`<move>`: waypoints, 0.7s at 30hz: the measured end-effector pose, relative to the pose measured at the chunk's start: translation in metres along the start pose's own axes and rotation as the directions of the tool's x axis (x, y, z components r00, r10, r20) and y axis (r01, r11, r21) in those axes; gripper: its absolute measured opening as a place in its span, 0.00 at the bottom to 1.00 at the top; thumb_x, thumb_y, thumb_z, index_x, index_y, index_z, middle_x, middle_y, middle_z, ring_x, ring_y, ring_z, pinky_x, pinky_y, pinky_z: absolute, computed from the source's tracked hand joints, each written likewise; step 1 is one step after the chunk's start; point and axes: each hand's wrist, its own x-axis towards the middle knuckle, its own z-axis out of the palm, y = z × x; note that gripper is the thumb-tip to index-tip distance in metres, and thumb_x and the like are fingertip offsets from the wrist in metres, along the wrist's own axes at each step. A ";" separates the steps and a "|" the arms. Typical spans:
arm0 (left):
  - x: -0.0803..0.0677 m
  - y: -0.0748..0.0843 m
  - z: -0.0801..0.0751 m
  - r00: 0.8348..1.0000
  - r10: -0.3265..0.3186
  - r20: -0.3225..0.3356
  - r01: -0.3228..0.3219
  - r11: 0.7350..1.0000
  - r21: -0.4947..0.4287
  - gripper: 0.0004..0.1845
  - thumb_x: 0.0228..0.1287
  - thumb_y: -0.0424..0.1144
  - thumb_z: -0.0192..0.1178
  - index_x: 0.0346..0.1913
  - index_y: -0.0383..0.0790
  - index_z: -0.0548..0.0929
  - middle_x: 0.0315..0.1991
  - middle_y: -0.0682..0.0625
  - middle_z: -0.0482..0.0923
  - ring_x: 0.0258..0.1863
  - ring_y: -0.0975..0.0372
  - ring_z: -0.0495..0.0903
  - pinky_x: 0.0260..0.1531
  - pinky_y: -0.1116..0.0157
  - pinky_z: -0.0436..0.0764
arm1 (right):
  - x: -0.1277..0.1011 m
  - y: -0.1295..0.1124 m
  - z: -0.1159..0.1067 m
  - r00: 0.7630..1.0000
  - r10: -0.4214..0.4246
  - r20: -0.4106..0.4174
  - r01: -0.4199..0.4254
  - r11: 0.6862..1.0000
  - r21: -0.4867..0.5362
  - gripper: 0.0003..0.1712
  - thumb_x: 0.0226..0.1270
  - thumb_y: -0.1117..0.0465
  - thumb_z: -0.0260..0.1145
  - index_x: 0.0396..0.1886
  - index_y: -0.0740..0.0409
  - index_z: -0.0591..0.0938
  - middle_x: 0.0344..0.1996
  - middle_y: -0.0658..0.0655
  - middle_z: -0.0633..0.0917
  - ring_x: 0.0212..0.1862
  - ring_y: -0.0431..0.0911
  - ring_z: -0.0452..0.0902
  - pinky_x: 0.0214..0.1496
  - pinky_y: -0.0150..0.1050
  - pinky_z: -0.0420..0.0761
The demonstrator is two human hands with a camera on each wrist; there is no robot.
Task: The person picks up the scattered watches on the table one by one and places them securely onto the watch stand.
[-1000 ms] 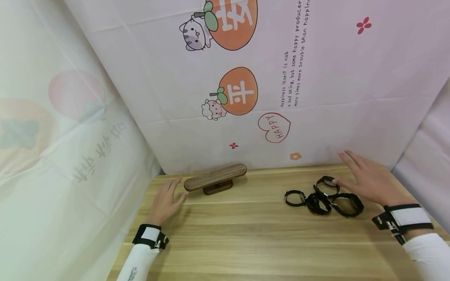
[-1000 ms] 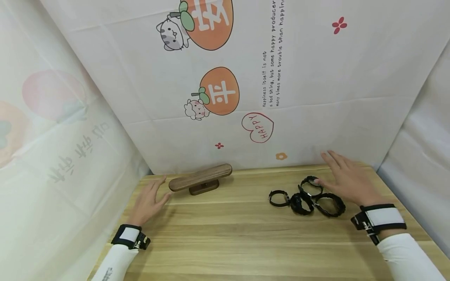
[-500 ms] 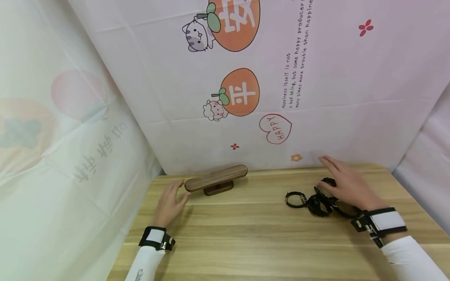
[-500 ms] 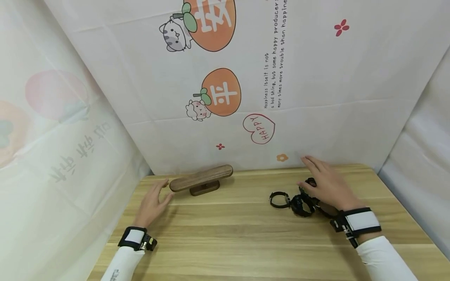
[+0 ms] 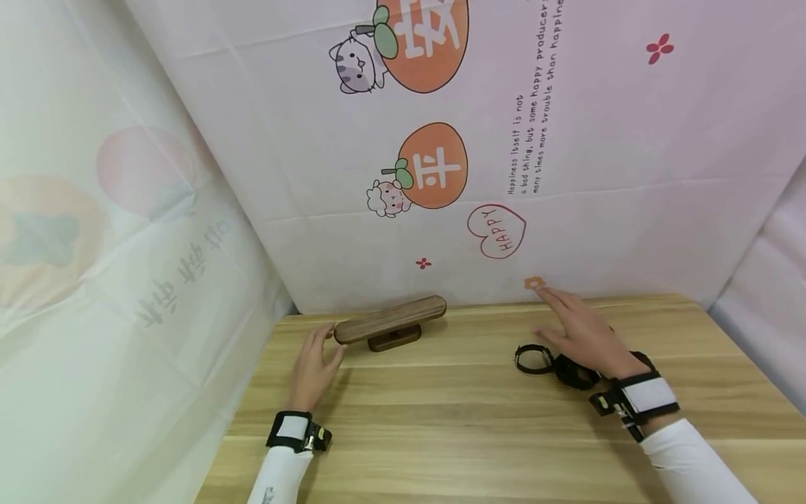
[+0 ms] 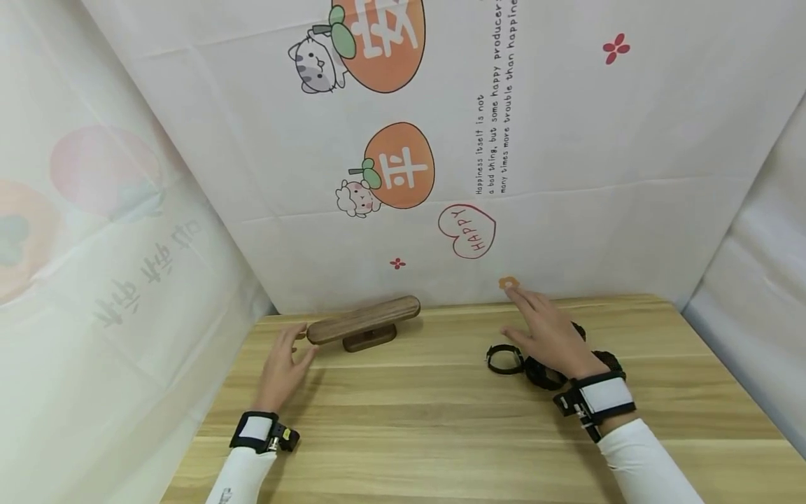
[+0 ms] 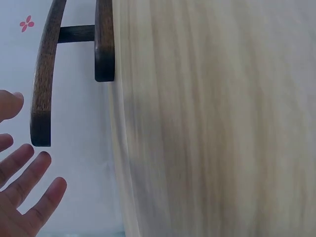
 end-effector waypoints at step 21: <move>-0.001 0.007 0.014 0.993 -0.085 -0.077 0.071 0.982 -0.174 0.32 0.70 0.38 0.73 0.73 0.33 0.75 0.68 0.36 0.75 0.64 0.42 0.79 0.58 0.42 0.85 | 0.038 -0.039 0.053 0.996 0.048 0.075 -0.060 0.985 0.161 0.42 0.79 0.47 0.68 0.83 0.60 0.65 0.80 0.67 0.68 0.79 0.65 0.65 0.78 0.66 0.69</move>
